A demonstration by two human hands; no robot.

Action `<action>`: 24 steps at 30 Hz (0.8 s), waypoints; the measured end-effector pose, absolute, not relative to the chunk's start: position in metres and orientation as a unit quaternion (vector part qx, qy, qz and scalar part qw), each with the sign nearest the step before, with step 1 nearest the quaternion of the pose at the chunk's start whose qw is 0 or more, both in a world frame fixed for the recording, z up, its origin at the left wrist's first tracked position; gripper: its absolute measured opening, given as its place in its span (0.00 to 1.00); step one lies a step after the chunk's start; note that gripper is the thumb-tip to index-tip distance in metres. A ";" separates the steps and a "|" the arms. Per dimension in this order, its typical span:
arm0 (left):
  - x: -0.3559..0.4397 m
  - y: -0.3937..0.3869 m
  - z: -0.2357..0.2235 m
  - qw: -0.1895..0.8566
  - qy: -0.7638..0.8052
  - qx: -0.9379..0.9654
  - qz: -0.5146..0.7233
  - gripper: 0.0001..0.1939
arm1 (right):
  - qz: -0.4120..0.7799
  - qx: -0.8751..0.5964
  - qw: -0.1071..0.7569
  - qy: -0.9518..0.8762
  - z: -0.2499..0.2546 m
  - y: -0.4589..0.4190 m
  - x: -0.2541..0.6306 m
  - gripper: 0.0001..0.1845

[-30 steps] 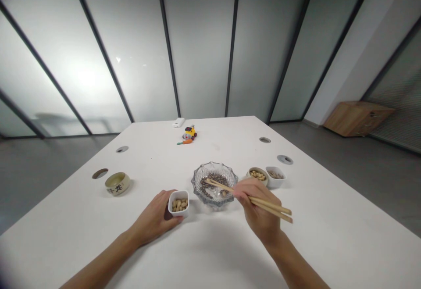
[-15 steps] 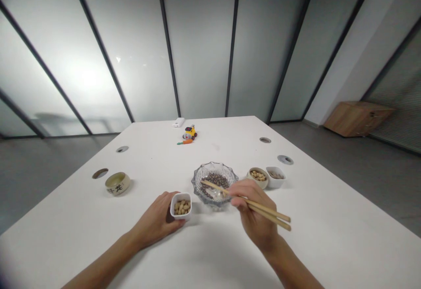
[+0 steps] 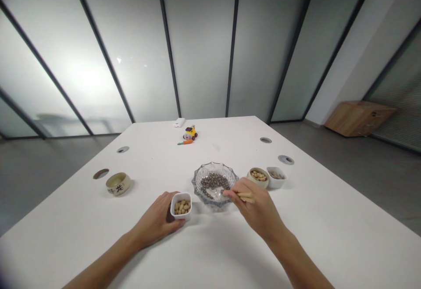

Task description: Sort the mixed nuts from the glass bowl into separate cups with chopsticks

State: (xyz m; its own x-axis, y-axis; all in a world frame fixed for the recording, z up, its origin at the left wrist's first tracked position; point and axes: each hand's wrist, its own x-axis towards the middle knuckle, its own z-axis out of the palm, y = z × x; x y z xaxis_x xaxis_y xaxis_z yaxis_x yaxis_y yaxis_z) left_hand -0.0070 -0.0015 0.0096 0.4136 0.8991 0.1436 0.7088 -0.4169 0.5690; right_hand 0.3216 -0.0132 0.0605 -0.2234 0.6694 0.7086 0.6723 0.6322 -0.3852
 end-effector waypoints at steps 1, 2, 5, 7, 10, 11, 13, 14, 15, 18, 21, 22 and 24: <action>-0.007 -0.001 0.009 0.217 0.496 0.812 0.220 0.26 | -0.002 -0.427 0.453 -0.783 0.061 -0.013 0.321 0.22; -0.007 -0.002 0.009 0.218 0.496 0.811 0.221 0.26 | -0.003 -0.426 0.452 -0.784 0.062 -0.013 0.321 0.22; -0.007 -0.002 0.009 0.218 0.493 0.813 0.221 0.25 | -0.008 -0.423 0.452 -0.785 0.065 -0.013 0.322 0.22; -0.007 -0.002 0.009 0.218 0.492 0.814 0.219 0.25 | -0.015 -0.415 0.463 -0.783 0.066 -0.013 0.323 0.21; -0.008 -0.001 0.009 0.219 0.496 0.812 0.216 0.26 | -0.036 -0.400 0.501 -0.767 0.067 -0.014 0.326 0.17; -0.008 -0.001 0.009 0.219 0.497 0.811 0.216 0.27 | -0.047 -0.395 0.519 -0.757 0.068 -0.014 0.327 0.17; -0.007 -0.001 0.009 0.220 0.495 0.813 0.216 0.27 | -0.056 -0.387 0.561 -0.730 0.069 -0.015 0.326 0.17; -0.007 -0.001 0.009 0.221 0.493 0.813 0.215 0.26 | -0.053 -0.380 0.587 -0.713 0.070 -0.016 0.324 0.17; -0.007 -0.002 0.010 0.221 0.493 0.813 0.215 0.26 | -0.044 -0.372 0.615 -0.693 0.071 -0.017 0.321 0.18; -0.006 -0.002 0.011 0.219 0.495 0.813 0.214 0.24 | -0.005 -0.352 0.680 -0.644 0.074 -0.021 0.303 0.21; -0.005 -0.003 0.012 0.216 0.492 0.816 0.215 0.24 | 0.050 -0.342 0.672 -0.655 0.073 -0.026 0.277 0.23; -0.005 -0.003 0.012 0.215 0.491 0.816 0.216 0.24 | 0.068 -0.336 0.660 -0.668 0.073 -0.028 0.269 0.22; -0.005 -0.002 0.011 0.217 0.486 0.818 0.220 0.23 | 0.081 -0.313 0.644 -0.693 0.074 -0.031 0.259 0.22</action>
State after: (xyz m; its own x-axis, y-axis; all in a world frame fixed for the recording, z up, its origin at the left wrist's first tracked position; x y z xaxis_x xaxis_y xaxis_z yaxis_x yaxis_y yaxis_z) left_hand -0.0053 -0.0023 0.0111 0.4308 0.8902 0.1484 0.7000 -0.4334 0.5677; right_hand 0.2589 -0.0314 0.0736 0.0260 0.5380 0.8425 0.3285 0.7914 -0.5155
